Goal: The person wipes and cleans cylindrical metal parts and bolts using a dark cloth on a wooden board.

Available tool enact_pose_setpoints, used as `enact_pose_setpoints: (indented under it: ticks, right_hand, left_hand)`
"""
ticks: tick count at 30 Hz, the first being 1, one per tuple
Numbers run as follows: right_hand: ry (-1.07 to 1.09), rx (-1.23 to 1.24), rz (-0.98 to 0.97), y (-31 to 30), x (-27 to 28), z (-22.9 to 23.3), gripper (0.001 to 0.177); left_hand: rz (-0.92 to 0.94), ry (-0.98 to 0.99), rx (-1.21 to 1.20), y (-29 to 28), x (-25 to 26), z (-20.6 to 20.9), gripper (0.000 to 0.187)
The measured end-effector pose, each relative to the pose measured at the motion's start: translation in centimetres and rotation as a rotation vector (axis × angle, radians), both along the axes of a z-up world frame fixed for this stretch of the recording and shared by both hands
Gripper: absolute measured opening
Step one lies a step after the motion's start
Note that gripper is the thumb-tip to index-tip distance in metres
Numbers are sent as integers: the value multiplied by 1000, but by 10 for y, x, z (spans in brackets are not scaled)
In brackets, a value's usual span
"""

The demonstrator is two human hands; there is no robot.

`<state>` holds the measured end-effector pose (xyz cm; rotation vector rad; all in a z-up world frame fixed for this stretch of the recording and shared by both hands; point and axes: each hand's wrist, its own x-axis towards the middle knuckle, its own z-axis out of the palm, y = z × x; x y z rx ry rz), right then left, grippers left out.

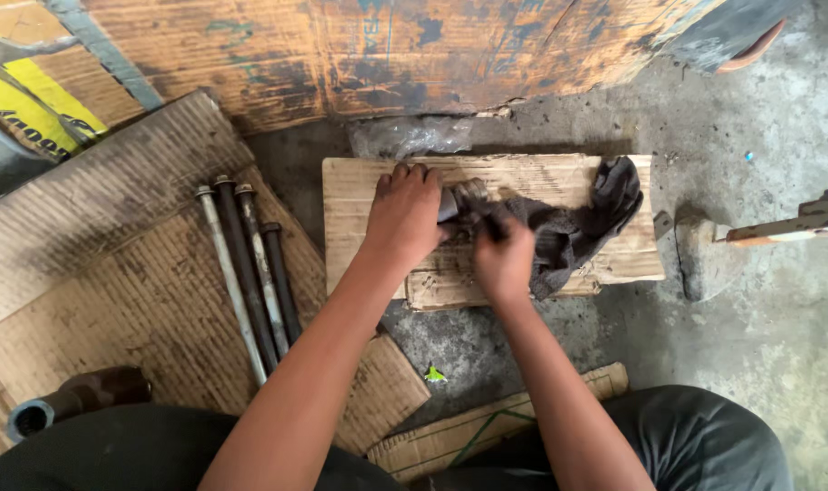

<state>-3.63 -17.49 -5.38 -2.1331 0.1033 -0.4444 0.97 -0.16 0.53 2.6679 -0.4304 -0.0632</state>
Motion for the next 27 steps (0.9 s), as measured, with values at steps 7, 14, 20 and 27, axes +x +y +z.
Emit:
enact_pose_setpoints:
  ticks: [7, 14, 20, 27]
  right_hand:
    - [-300, -263, 0, 5, -9, 18, 20]
    - [-149, 373, -130, -9, 4, 25, 18]
    - [-241, 114, -49, -8, 6, 18, 29]
    - [-95, 19, 80, 4, 2, 34, 26]
  left_hand:
    - [-18, -54, -42, 5, -9, -4, 66]
    - [28, 31, -156, 4, -11, -5, 52]
    - [105, 36, -150, 1, -9, 9, 91]
    - [33, 147, 165, -1, -17, 22, 105]
